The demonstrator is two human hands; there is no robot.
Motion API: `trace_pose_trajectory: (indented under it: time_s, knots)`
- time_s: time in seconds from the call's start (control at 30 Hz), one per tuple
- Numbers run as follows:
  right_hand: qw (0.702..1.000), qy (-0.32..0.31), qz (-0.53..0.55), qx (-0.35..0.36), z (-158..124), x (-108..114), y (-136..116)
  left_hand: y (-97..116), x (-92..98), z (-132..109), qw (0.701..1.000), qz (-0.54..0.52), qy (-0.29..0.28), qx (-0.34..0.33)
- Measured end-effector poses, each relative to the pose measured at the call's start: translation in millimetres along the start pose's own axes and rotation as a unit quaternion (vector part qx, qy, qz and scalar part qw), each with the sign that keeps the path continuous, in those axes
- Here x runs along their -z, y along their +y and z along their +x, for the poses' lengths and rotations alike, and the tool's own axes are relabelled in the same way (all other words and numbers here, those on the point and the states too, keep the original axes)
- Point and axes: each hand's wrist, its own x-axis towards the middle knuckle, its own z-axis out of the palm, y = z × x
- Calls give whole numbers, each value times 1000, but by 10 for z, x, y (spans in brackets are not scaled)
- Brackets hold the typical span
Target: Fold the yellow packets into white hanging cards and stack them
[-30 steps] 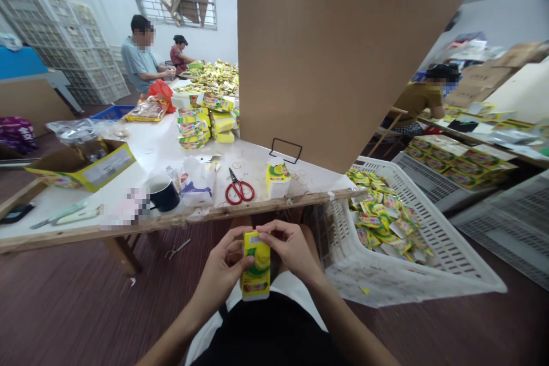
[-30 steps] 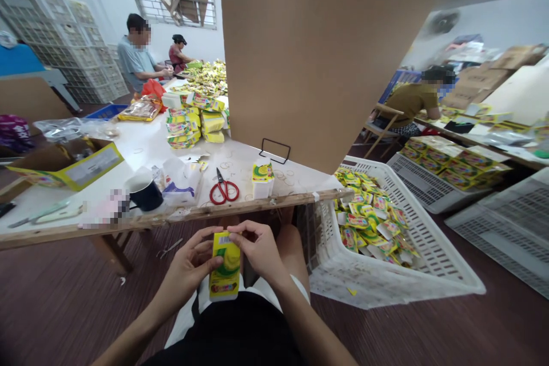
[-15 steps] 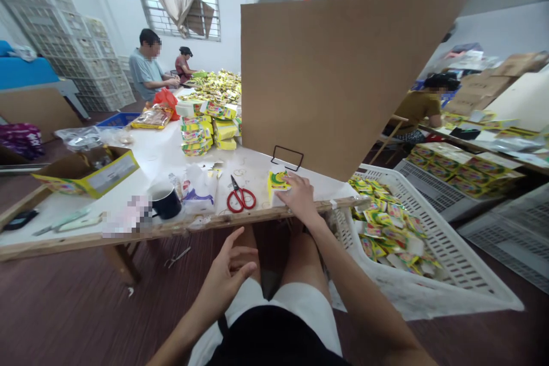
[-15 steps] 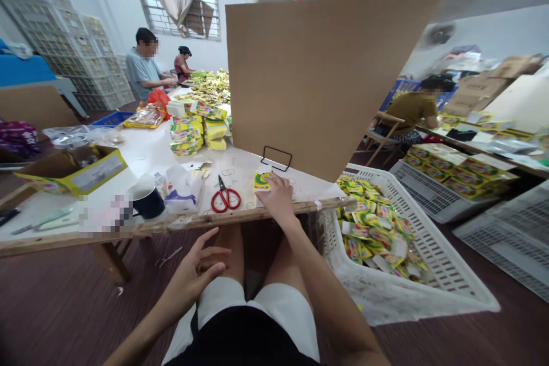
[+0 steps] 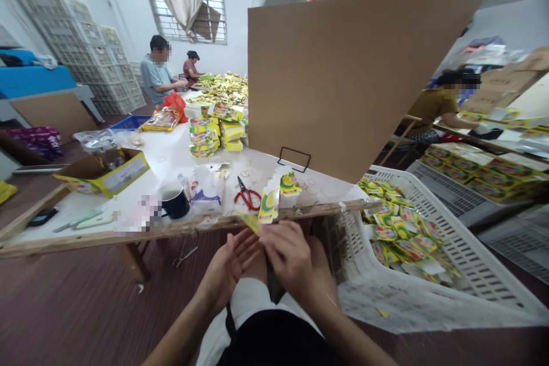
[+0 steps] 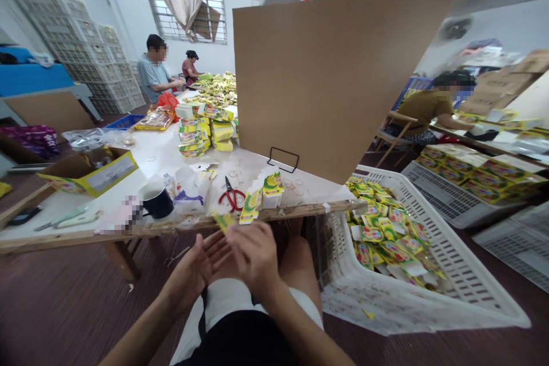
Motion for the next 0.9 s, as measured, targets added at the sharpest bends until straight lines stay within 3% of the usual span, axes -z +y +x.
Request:
trace_pose_trajectory:
  time_s: [0.1, 0.27, 0.33, 0.43, 0.5, 0.57, 0.67, 0.9]
  knots:
    - [996, -32, 78, 26, -232, -117, -304, 69, -45, -40, 999, -35, -13, 32]
    - [988, -44, 147, -2, -363, -187, -356, 74, -46, -62, 1000, -30, -1, 7]
    - [983, -21, 173, -57, -373, -182, -319, 33, -17, -59, 1000, -4, 9, -2]
    - [952, 14, 221, -212, -363, -191, -261, -45, 21, -72, 997, 75, -14, -21]
    - [915, -4, 279, -292, -335, -206, -237, -87, 22, -87, 991, 122, -34, -52]
    - [888, -35, 323, -325, -296, -212, -232, -105, 4, -97, 985, 144, -49, -79]
    - [899, -38, 304, -312, -240, -189, -251, -95, -27, -94, 981, 155, -49, -102]
    - [936, -44, 228, -263, -210, -114, -303, -127, 23, -62, 970, 221, 49, -88]
